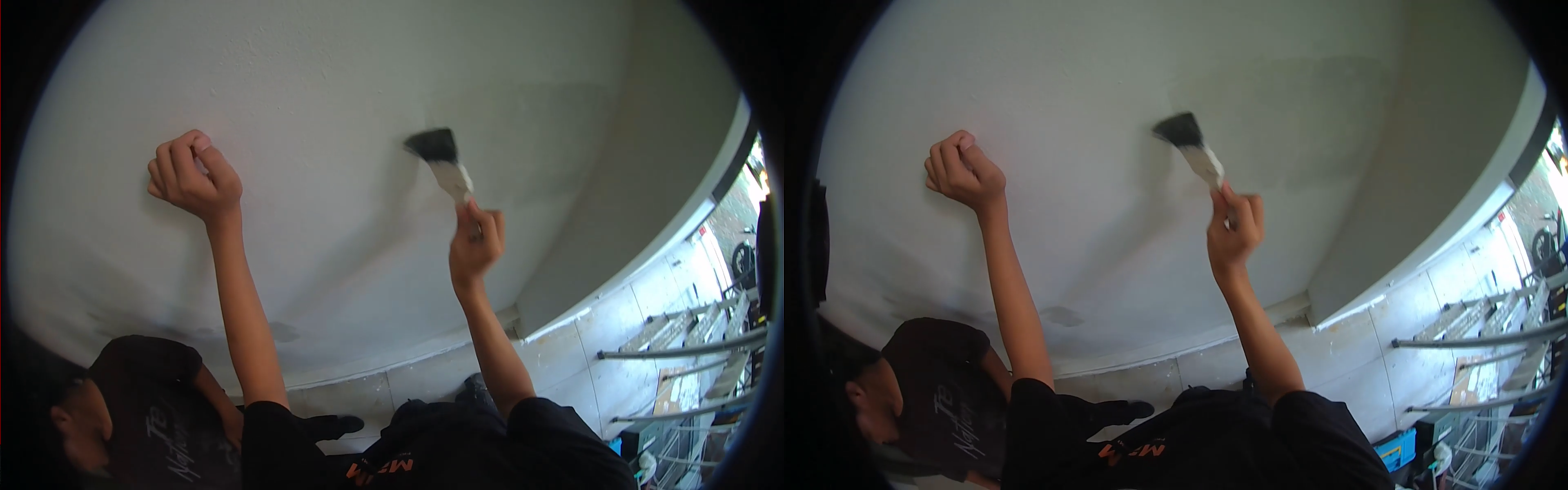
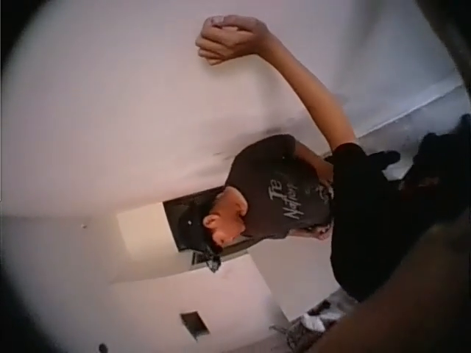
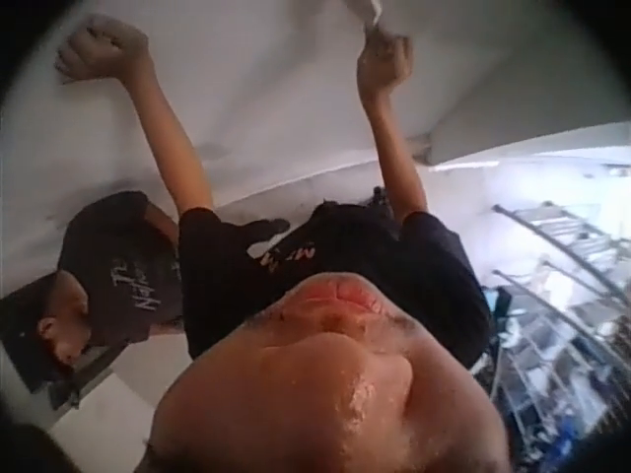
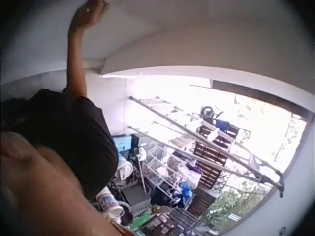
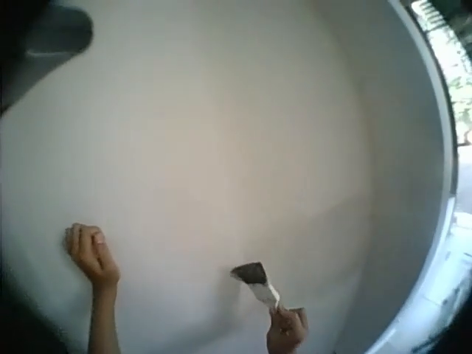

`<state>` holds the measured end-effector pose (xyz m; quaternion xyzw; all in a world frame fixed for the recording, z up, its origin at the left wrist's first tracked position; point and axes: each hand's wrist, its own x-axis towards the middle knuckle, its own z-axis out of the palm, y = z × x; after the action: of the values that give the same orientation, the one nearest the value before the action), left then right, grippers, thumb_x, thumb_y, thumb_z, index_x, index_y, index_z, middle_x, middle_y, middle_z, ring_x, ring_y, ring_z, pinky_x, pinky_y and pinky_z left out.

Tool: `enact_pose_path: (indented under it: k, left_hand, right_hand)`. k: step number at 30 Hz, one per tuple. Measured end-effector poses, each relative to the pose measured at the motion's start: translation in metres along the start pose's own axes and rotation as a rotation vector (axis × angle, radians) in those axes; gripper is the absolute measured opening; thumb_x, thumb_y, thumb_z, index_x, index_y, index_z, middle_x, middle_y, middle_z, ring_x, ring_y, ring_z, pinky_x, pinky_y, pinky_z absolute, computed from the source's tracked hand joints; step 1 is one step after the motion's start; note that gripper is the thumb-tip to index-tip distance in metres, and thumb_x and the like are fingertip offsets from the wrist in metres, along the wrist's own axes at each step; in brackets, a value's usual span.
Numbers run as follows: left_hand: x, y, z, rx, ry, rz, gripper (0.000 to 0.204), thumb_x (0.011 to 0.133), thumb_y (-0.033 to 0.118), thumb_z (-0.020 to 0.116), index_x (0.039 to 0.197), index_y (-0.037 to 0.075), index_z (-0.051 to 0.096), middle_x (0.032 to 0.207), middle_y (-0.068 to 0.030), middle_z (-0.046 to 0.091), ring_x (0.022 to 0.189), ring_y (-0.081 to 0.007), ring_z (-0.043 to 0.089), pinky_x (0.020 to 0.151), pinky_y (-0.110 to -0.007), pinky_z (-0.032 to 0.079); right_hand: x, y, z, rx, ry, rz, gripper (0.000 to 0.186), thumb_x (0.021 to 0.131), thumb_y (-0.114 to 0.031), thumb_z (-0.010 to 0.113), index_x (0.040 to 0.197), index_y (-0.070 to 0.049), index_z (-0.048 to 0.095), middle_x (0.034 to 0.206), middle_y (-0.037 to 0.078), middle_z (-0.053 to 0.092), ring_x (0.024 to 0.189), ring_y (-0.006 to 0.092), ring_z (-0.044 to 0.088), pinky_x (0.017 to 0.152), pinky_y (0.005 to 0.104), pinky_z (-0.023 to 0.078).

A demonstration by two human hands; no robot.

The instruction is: Painting a white wall with a paintbrush and dipping the brush into a paint bucket.

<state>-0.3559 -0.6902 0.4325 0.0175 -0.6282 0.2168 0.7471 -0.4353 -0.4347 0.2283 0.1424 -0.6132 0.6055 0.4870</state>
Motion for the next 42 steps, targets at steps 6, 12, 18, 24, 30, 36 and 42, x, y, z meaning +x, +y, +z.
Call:
enact_pose_path:
  k: [6, 12, 18, 24, 30, 36, 42]
  left_hand:
    - [0.001, 0.005, -0.003, 0.017, -0.005, -0.029, 0.012, 0.077, 0.02, 0.048, 0.07, 0.016, 0.057, 0.07, 0.0042, 0.051, 0.065, -0.0168, 0.043, 0.064, -0.032, 0.025]
    - [0.002, 0.007, -0.004, 0.007, 0.07, -0.011, 0.012, 0.076, 0.019, 0.048, 0.069, 0.015, 0.056, 0.07, 0.0042, 0.052, 0.066, -0.0177, 0.044, 0.065, -0.033, 0.025]
    - [-0.001, 0.013, -0.006, 0.003, 0.088, -0.048, 0.017, 0.08, 0.023, 0.047, 0.069, 0.014, 0.057, 0.07, 0.002, 0.053, 0.066, -0.0194, 0.045, 0.065, -0.033, 0.026]
    - [-0.003, 0.006, -0.008, -0.013, 0.151, -0.011, 0.019, 0.082, 0.023, 0.045, 0.069, 0.013, 0.056, 0.07, 0.0026, 0.056, 0.065, -0.0171, 0.046, 0.065, -0.032, 0.026]
    - [-0.005, 0.008, -0.008, -0.121, 0.145, -0.006, 0.018, 0.082, 0.019, 0.044, 0.072, 0.01, 0.057, 0.072, 0.0008, 0.057, 0.065, -0.0182, 0.046, 0.069, -0.032, 0.029]
    - [-0.054, 0.018, -0.015, -0.379, 0.116, -0.301, 0.019, 0.083, 0.015, 0.044, 0.091, -0.002, 0.049, 0.091, -0.012, 0.043, 0.076, -0.0192, 0.045, 0.066, -0.028, 0.037]
    - [-0.106, 0.041, -0.028, -0.421, 0.11, -0.393, 0.016, 0.083, 0.013, 0.046, 0.093, 0.0, 0.046, 0.093, -0.011, 0.04, 0.078, -0.019, 0.042, 0.068, -0.03, 0.036]
  right_hand:
    - [-0.002, -0.003, -0.022, 0.236, -0.064, 0.341, 0.009, 0.08, 0.005, 0.062, 0.089, 0.004, 0.061, 0.078, 0.006, 0.05, 0.062, 0.0078, 0.045, 0.052, 0.0179, 0.037]
    - [0.026, -0.025, -0.001, 0.517, -0.111, 0.396, 0.011, 0.083, 0.002, 0.061, 0.093, 0.004, 0.058, 0.077, 0.003, 0.048, 0.064, 0.0048, 0.044, 0.052, 0.0159, 0.036]
    - [-0.01, -0.025, -0.013, 0.22, -0.312, 0.595, 0.011, 0.086, -0.007, 0.06, 0.087, 0.002, 0.056, 0.081, 0.005, 0.061, 0.051, -0.0001, 0.039, 0.04, 0.017, 0.029]
    - [-0.045, -0.02, -0.054, 0.25, -0.394, 0.827, 0.016, 0.088, -0.013, 0.058, 0.092, 0.003, 0.056, 0.072, 0.0, 0.054, 0.049, 0.0003, 0.042, 0.04, 0.0153, 0.03]
    - [-0.002, -0.055, -0.038, 0.334, -0.295, 0.617, 0.014, 0.087, -0.01, 0.06, 0.091, 0.003, 0.056, 0.075, 0.001, 0.057, 0.05, 0.001, 0.042, 0.04, 0.0165, 0.03]
    - [0.019, -0.04, -0.022, -0.005, -0.255, 0.483, 0.008, 0.083, -0.004, 0.063, 0.084, 0.003, 0.058, 0.078, 0.004, 0.061, 0.056, 0.0029, 0.044, 0.044, 0.0167, 0.034]
    - [-0.018, -0.03, -0.038, -0.022, -0.117, 0.395, 0.009, 0.08, 0.0, 0.065, 0.088, 0.002, 0.061, 0.077, 0.006, 0.056, 0.059, 0.0047, 0.048, 0.048, 0.0186, 0.039]
